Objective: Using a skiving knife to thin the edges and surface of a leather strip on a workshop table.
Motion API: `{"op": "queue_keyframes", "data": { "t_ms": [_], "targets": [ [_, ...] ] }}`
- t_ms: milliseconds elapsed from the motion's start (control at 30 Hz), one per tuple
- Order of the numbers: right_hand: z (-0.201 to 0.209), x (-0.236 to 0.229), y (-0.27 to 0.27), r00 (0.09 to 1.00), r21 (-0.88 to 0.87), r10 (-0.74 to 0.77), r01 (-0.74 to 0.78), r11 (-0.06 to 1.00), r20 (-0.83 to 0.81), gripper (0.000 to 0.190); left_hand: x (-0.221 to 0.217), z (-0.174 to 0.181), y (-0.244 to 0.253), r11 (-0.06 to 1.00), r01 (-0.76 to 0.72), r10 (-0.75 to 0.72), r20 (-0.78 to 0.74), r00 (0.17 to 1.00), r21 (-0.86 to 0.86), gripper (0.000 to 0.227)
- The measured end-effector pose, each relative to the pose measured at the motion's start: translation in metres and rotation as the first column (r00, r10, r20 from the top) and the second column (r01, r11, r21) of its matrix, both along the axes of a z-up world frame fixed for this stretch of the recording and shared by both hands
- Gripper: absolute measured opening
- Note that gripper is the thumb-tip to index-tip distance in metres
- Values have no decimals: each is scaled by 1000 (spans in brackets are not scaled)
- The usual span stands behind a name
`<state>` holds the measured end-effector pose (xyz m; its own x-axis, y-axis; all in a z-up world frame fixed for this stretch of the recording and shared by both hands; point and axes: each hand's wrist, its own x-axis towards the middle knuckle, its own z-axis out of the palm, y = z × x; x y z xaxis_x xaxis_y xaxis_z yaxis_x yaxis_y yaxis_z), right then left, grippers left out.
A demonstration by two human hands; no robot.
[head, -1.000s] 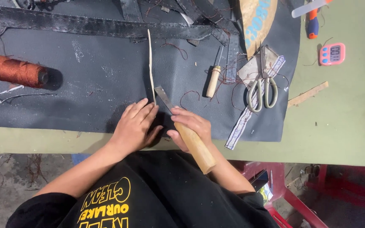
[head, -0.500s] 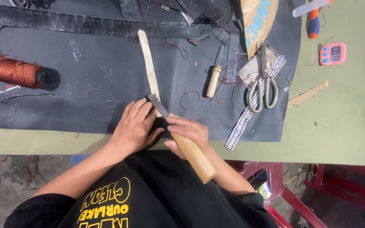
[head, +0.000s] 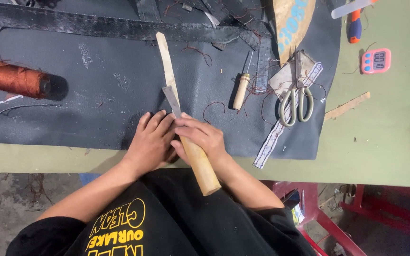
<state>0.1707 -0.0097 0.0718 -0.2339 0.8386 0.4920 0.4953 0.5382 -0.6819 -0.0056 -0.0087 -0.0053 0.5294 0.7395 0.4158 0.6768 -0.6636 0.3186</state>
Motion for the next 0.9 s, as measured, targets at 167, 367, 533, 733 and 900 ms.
{"op": "queue_keyframes", "data": {
  "t_ms": [167, 367, 533, 733, 900],
  "targets": [
    [9, 4, -20, 1000, -39, -29, 29, 999, 3, 21, 3, -1, 3, 999, -17, 18, 11, 1000, -44, 48],
    [-8, 0, -9, 997, -66, -74, 73, 995, -10, 21, 4, -5, 7, 1000, -15, 16, 30, 999, -26, 61],
    [-1, -6, 13, 999, -24, -48, 48, 999, -11, 20, 3, 5, 6, 1000, -22, 22, 27, 999, 8, 52],
    [2, 3, -4, 997, -62, -66, 64, 996, -29, 21, 2, -1, 7, 1000, -17, 17, 24, 1000, -19, 57],
    [-12, 4, -5, 992, -58, -96, 92, 994, -82, 22, 4, 1, 8, 999, -8, 10, 64, 998, -37, 57]
  ]
}}
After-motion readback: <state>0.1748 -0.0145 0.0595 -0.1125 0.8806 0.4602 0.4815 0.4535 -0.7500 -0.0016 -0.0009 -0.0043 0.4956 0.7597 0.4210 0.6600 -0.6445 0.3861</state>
